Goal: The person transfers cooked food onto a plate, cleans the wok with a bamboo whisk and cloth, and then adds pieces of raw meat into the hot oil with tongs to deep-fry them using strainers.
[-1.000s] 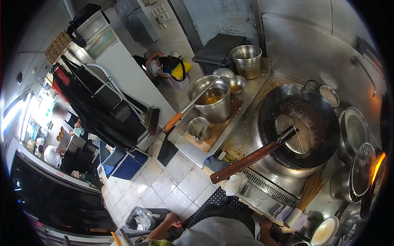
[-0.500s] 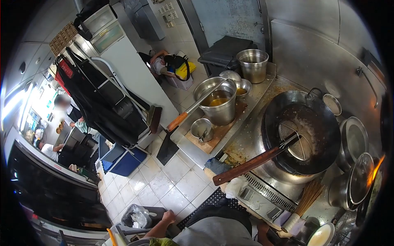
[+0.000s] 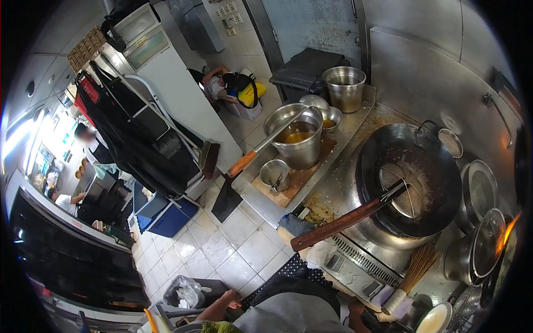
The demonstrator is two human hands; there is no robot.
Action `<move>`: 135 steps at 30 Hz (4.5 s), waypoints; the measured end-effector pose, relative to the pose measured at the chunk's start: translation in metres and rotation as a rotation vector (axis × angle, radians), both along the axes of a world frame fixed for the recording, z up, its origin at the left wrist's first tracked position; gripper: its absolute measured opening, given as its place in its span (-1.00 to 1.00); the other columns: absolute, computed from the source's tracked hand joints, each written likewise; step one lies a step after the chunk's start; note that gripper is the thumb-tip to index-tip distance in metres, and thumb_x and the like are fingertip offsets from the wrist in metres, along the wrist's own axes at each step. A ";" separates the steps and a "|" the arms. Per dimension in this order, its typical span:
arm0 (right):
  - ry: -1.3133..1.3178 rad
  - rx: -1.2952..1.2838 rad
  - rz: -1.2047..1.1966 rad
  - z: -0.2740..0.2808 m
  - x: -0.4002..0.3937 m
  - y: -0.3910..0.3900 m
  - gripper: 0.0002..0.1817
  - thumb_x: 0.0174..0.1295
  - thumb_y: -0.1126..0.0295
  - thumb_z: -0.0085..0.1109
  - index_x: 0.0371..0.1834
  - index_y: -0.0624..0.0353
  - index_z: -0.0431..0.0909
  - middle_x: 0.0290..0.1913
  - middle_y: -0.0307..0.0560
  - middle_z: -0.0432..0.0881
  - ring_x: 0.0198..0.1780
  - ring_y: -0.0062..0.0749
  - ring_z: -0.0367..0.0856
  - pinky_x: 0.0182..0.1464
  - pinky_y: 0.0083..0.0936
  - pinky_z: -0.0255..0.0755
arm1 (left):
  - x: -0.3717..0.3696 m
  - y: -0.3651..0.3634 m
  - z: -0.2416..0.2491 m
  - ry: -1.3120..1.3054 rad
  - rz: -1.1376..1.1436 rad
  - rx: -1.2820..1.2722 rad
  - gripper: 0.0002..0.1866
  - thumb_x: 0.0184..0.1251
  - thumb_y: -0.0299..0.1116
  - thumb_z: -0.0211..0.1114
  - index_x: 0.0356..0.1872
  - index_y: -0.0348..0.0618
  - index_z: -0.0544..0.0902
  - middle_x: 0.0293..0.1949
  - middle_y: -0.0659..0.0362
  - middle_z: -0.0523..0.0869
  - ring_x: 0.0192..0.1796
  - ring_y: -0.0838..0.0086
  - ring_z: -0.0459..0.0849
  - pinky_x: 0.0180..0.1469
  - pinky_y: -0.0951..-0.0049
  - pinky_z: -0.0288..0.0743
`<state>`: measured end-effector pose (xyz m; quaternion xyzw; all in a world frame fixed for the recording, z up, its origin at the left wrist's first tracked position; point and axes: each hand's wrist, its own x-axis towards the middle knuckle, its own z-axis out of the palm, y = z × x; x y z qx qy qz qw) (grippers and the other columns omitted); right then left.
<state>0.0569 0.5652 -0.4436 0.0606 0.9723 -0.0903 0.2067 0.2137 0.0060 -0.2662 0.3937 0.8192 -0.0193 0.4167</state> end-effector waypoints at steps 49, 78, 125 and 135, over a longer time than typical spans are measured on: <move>-0.481 -0.310 -0.287 0.055 0.033 0.006 -0.37 0.01 0.30 0.13 0.16 0.45 0.31 -0.19 0.16 0.63 -0.20 -0.02 0.64 -0.09 -0.27 0.53 | -0.107 -0.019 -0.005 -0.062 0.637 -0.385 -0.70 0.16 -0.15 0.13 -0.18 0.01 0.70 -0.07 -0.01 0.66 0.03 0.06 0.58 0.12 0.22 0.44; -0.233 -0.317 -0.470 0.190 0.082 -0.070 -0.50 0.03 0.31 0.11 0.05 0.38 0.42 -0.26 0.16 0.66 -0.26 -0.03 0.67 -0.16 -0.28 0.55 | -0.285 0.061 0.200 0.444 0.777 0.625 -0.68 0.28 -0.19 0.14 -0.47 -0.28 0.59 -0.54 -0.11 0.64 -0.44 0.06 0.65 -0.33 0.20 0.53; -0.166 -0.412 -0.460 0.240 0.061 -0.058 -0.67 0.08 0.28 0.10 -0.13 0.22 0.59 -0.24 0.20 0.65 -0.20 -0.03 0.67 -0.15 -0.28 0.52 | -0.285 0.080 0.222 0.544 1.055 0.722 -0.86 0.17 -0.38 0.19 -0.40 -0.25 0.61 -0.43 -0.08 0.65 -0.33 0.02 0.63 -0.24 0.16 0.51; -0.245 -0.423 -0.481 0.245 0.042 -0.057 -0.60 0.06 0.28 0.12 -0.04 0.25 0.53 -0.25 0.28 0.63 -0.16 0.07 0.63 -0.11 -0.24 0.51 | -0.300 0.090 0.236 0.601 1.078 0.720 -0.85 0.19 -0.35 0.20 -0.46 -0.23 0.58 -0.49 -0.08 0.61 -0.37 0.03 0.61 -0.31 0.15 0.49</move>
